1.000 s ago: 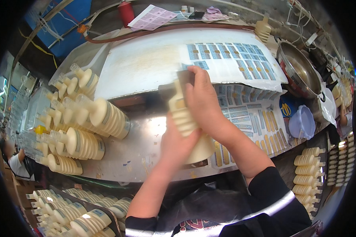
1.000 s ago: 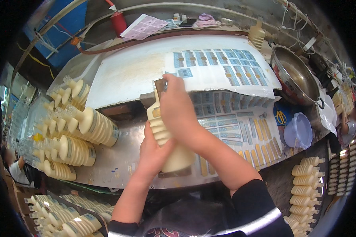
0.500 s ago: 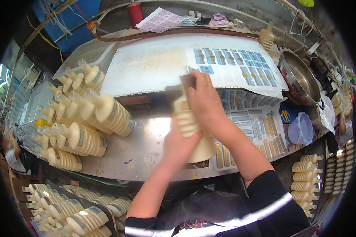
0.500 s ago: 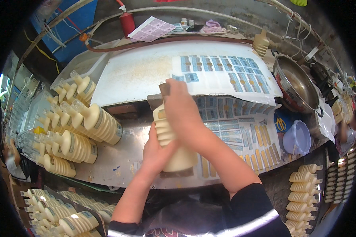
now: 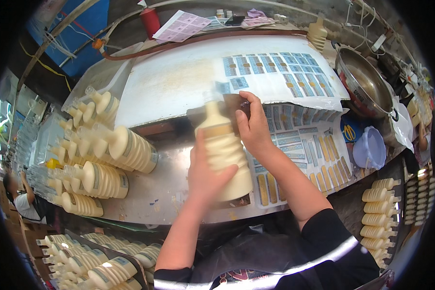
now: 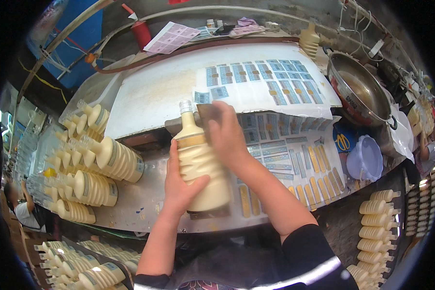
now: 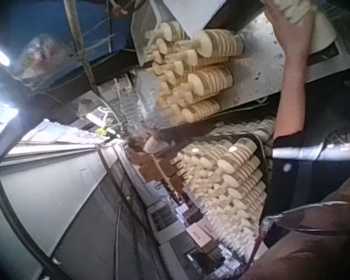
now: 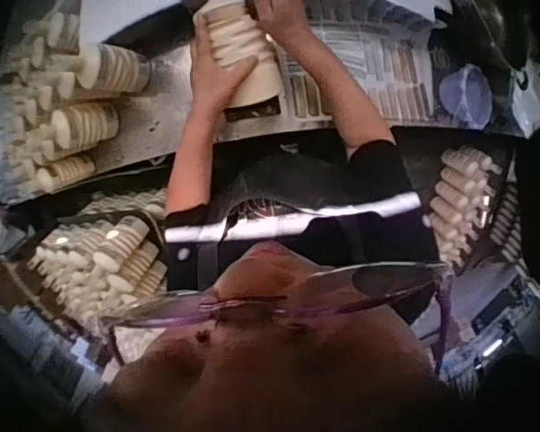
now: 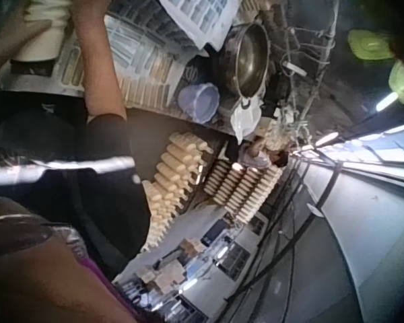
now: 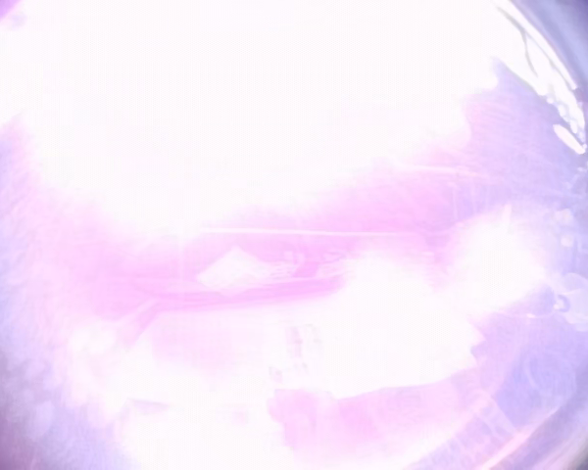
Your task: The person repeatedly picks up ribbed plastic bottles, peels labels from a sheet, and applies them to the bottle bodies. They smooth each label by hand and place the labeled bottles into a tray. The process is repeated for multiple bottles in a continuous loop.
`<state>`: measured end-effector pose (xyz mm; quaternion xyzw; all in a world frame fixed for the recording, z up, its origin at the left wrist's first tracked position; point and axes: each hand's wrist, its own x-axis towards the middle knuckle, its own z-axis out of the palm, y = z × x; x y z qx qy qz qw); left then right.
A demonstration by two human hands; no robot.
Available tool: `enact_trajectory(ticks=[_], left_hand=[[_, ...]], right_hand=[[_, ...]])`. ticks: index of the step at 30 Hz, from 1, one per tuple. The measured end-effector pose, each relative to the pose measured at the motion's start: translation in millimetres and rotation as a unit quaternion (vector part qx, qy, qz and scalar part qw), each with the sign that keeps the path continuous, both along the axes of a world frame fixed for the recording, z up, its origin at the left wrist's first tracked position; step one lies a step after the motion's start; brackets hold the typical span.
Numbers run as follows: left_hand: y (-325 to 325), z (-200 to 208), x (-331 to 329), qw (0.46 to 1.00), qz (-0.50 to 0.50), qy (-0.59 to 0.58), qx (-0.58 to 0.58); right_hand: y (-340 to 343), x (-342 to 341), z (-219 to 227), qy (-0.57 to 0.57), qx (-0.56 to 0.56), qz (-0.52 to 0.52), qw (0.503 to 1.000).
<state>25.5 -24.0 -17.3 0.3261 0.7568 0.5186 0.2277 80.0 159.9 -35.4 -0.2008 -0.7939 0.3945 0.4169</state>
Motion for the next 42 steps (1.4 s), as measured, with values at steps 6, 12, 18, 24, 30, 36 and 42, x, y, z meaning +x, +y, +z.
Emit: enact_trajectory(ticks=[6, 12, 18, 24, 30, 36, 42], left_hand=[[0, -9, -2, 0.999, 0.004, -0.034, 0.042], [-2, 2, 2, 0.986, 0.007, -0.147, 0.076], [1, 5, 3, 0.973, -0.006, -0.197, 0.117], [3, 2, 8, 0.990, 0.033, -0.119, 0.069], [8, 31, 21, 0.992, 0.061, 0.018, -0.109], [9, 33, 29, 0.991, 0.068, 0.061, -0.097], [9, 27, 20, 0.989, 0.051, 0.063, -0.120]], right_hand=[[8, 0, -6, 0.023, 0.008, -0.008, 1.000], [8, 4, 8, 0.041, -0.055, -0.007, 0.998], [1, -3, 13, 0.002, -0.074, -0.003, 0.997], [-21, -18, 41, -0.053, -0.012, -0.012, 0.998], [-41, -29, 61, -0.088, 0.038, 0.007, 0.995], [-60, -51, 56, -0.074, -0.014, 0.034, 0.997], [-78, -50, 92, -0.167, -0.042, 0.067, 0.983]])
